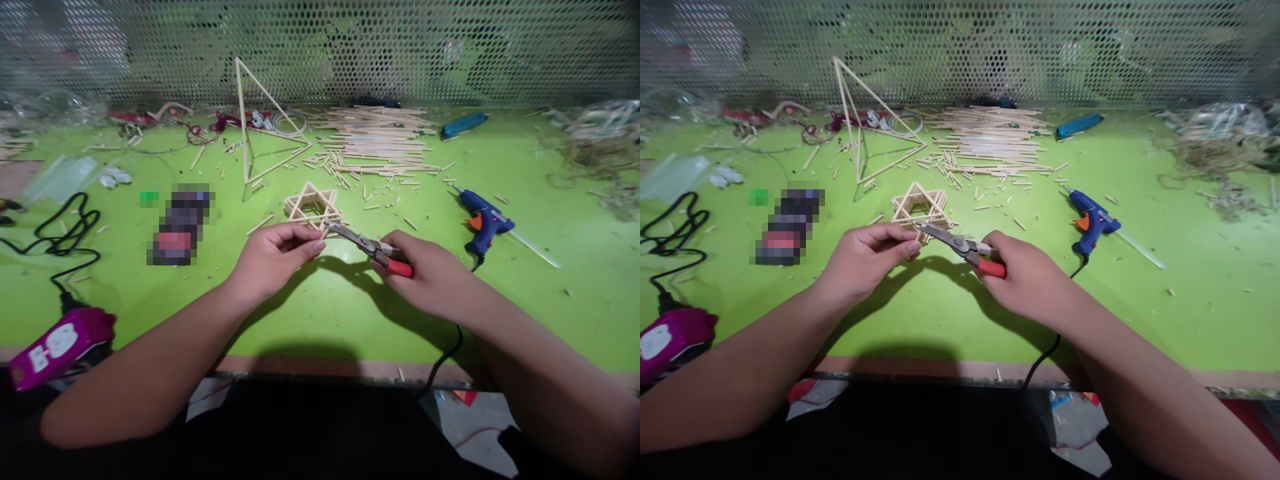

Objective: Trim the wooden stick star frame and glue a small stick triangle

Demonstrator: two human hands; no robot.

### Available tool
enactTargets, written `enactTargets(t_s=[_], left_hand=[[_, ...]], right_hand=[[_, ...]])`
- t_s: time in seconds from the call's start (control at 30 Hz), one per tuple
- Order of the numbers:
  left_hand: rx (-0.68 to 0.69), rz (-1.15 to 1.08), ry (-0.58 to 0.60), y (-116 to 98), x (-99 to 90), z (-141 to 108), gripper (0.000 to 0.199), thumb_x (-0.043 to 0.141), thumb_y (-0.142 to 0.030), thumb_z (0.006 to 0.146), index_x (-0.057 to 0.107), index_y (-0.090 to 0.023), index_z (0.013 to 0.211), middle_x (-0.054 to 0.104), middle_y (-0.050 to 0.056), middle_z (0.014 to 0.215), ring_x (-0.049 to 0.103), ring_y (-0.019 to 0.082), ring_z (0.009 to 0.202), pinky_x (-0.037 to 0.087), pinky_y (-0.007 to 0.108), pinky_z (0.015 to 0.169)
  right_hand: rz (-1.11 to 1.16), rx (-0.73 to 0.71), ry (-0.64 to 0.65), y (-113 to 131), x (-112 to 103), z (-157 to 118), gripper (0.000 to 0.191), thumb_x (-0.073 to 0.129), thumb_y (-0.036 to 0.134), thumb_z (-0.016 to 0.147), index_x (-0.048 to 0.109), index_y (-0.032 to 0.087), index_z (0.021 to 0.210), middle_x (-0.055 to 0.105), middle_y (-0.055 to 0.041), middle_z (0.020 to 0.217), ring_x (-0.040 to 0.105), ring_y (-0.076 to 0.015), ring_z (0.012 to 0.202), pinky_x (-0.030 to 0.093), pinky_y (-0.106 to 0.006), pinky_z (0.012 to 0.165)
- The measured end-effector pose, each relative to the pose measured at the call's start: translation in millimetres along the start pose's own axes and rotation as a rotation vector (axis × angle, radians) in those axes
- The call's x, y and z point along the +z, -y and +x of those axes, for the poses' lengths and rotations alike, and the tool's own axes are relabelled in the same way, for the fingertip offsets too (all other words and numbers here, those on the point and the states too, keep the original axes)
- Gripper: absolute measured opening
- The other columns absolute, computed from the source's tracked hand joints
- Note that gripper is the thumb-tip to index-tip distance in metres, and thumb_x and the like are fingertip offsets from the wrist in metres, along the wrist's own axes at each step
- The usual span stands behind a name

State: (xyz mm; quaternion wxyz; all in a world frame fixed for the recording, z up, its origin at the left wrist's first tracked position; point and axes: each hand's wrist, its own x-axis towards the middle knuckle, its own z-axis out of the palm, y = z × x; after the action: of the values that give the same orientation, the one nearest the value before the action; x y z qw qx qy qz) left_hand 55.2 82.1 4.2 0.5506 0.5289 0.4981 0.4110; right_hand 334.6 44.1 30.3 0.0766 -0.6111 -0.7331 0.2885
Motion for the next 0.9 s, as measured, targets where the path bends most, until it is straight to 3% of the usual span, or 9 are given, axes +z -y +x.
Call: enactTargets(t_s=[0.23,0.37,0.53,0.67,0.9], left_hand=[[0.062,0.089,-0.014,-3.1,0.5,-3.6,0.027,0.1,-0.042,0.078,0.089,-0.022,0.093,0.087,0.008,0.098,0.079,0.02,0.088,0.066,0.034,0.087],[0.036,0.095,-0.046,-4.1,-1.3,-2.3,0.035,0.101,-0.048,0.076,0.089,-0.021,0.095,0.087,0.009,0.102,0.078,0.021,0.089,0.066,0.036,0.088],[-0.013,-0.01,-0.026,-3.0,-2.3,-0.3,0.041,0.103,-0.05,0.073,0.088,-0.02,0.096,0.087,0.009,0.098,0.076,0.018,0.08,0.066,0.034,0.081],[-0.013,-0.044,-0.025,-1.4,-0.5,-0.6,0.037,0.103,-0.048,0.075,0.088,-0.02,0.095,0.086,0.007,0.096,0.075,0.016,0.078,0.066,0.034,0.085],[-0.002,-0.03,-0.005,-2.5,0.4,-1.6,0.033,0.102,-0.046,0.077,0.09,-0.022,0.096,0.086,0.007,0.096,0.075,0.016,0.079,0.066,0.034,0.087]], right_hand=[[-0.019,0.069,-0.108,1.1,5.1,5.6,0.01,0.067,0.036,0.083,0.063,0.027,0.084,0.067,0.0004,0.071,0.057,-0.021,0.065,0.038,-0.033,0.06],[-0.003,0.104,-0.15,1.3,7.6,5.3,0.019,0.068,0.035,0.083,0.055,0.027,0.071,0.059,0.0014,0.061,0.052,-0.0191,0.059,0.035,-0.033,0.058],[-0.041,0.046,-0.126,0.4,6.3,3.8,0.01,0.065,0.035,0.089,0.059,0.027,0.089,0.067,-0.0003,0.074,0.057,-0.0213,0.065,0.036,-0.033,0.059],[-0.048,-0.005,-0.09,-1.1,4.4,3.3,0.021,0.065,0.037,0.092,0.058,0.026,0.108,0.073,-0.0054,0.094,0.065,-0.0255,0.08,0.043,-0.035,0.067],[-0.033,-0.024,-0.059,1.1,3.2,1.4,0.022,0.064,0.037,0.092,0.059,0.024,0.11,0.074,-0.0092,0.102,0.068,-0.0283,0.088,0.046,-0.037,0.073]])
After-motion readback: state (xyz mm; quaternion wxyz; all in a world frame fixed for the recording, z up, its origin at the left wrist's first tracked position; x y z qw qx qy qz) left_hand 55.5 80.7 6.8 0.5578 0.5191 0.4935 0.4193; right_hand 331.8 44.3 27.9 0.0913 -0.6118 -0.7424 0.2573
